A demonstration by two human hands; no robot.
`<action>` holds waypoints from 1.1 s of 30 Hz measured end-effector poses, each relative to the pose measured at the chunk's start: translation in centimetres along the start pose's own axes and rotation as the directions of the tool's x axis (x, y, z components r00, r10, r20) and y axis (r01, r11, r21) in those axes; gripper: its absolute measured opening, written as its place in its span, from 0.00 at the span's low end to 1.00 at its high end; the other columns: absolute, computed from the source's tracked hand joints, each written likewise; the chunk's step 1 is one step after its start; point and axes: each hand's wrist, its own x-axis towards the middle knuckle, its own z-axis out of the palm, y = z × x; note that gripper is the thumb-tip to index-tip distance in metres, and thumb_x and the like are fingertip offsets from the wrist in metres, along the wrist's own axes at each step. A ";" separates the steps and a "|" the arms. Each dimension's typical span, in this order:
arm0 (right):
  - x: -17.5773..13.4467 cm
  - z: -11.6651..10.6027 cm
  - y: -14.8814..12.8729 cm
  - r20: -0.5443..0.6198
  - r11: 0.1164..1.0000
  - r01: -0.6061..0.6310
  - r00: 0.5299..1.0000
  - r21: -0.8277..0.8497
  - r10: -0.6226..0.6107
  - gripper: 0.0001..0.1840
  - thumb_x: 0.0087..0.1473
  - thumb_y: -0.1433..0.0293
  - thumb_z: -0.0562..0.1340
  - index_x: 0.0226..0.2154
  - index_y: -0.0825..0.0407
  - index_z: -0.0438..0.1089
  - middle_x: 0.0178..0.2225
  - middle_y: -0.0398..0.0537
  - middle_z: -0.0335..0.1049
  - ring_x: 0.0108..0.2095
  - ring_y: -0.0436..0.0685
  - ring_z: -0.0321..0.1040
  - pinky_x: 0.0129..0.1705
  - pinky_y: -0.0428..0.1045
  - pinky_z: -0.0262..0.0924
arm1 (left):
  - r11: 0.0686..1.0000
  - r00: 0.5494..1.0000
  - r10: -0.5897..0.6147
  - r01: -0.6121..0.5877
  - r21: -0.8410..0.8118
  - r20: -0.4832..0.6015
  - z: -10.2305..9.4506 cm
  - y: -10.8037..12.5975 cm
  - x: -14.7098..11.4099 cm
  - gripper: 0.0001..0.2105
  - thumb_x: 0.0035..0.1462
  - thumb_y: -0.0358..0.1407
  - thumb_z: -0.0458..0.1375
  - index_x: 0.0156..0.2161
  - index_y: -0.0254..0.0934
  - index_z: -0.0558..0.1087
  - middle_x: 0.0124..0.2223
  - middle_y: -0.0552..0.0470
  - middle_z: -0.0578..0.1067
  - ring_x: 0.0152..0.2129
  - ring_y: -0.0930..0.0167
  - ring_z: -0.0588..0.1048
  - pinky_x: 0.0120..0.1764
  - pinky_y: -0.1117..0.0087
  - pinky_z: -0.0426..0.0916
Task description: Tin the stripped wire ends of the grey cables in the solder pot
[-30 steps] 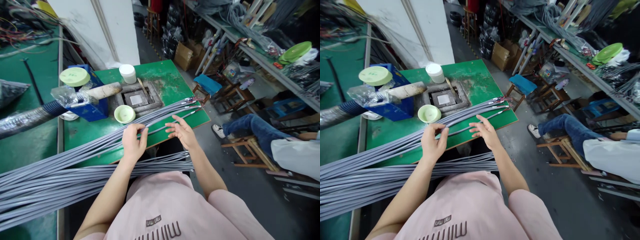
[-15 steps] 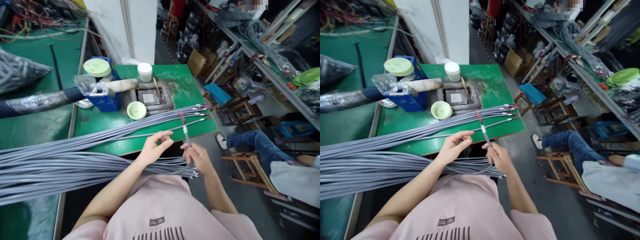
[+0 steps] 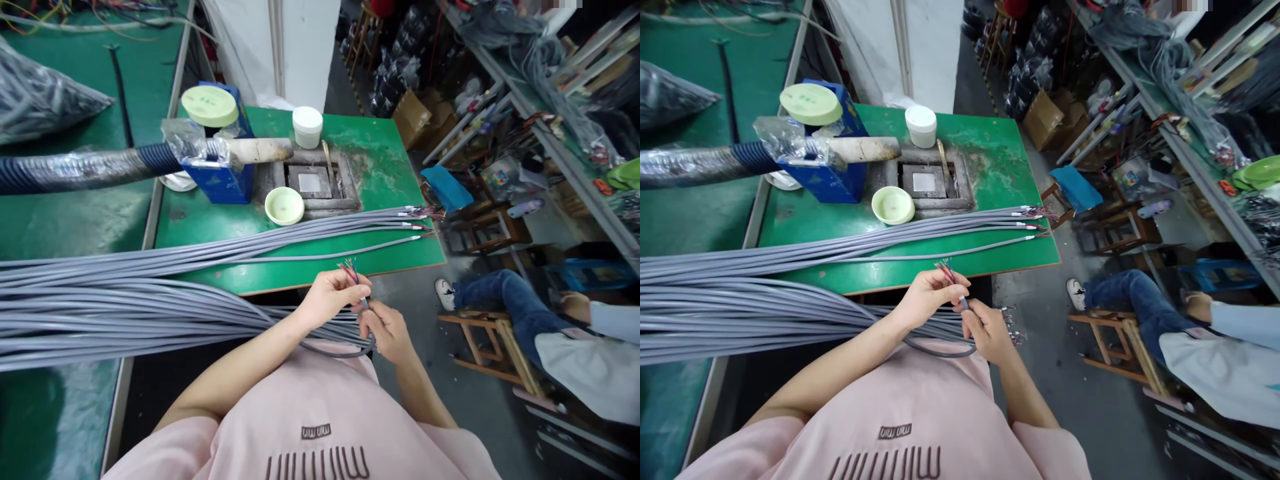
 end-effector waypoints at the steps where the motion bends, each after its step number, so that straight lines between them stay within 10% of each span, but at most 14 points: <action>1: 0.1 0.1 0.0 -0.011 0.999 -0.008 1.000 0.033 0.009 0.16 0.62 0.62 0.51 0.28 0.49 0.67 0.17 0.40 0.64 0.22 0.51 0.63 0.27 0.47 0.58 | 1.000 1.000 0.006 -0.006 -0.026 -0.010 0.0 0.1 0.0 0.14 0.41 0.40 0.69 0.23 0.32 0.72 0.30 0.50 0.76 0.20 0.78 0.70 0.25 0.74 0.68; 26: 1.5 1.4 1.3 0.036 0.702 -0.102 0.993 0.704 0.109 0.19 0.53 0.53 0.60 0.25 0.51 0.66 0.07 0.33 0.53 0.09 0.48 0.50 0.23 0.50 0.59 | 0.930 0.994 -0.096 0.075 -0.360 -0.042 -0.3 -0.9 1.4 0.14 0.42 0.38 0.70 0.30 0.33 0.72 0.27 0.53 0.76 0.23 0.76 0.76 0.26 0.79 0.70; 33: 1.7 1.6 1.3 -0.010 0.650 -0.069 0.993 0.757 0.116 0.16 0.55 0.57 0.60 0.26 0.53 0.67 0.08 0.33 0.54 0.09 0.46 0.51 0.22 0.47 0.57 | 0.972 0.981 0.047 -0.089 -0.219 -0.190 0.3 -1.8 1.4 0.13 0.42 0.39 0.69 0.32 0.34 0.74 0.27 0.52 0.77 0.23 0.75 0.75 0.26 0.77 0.70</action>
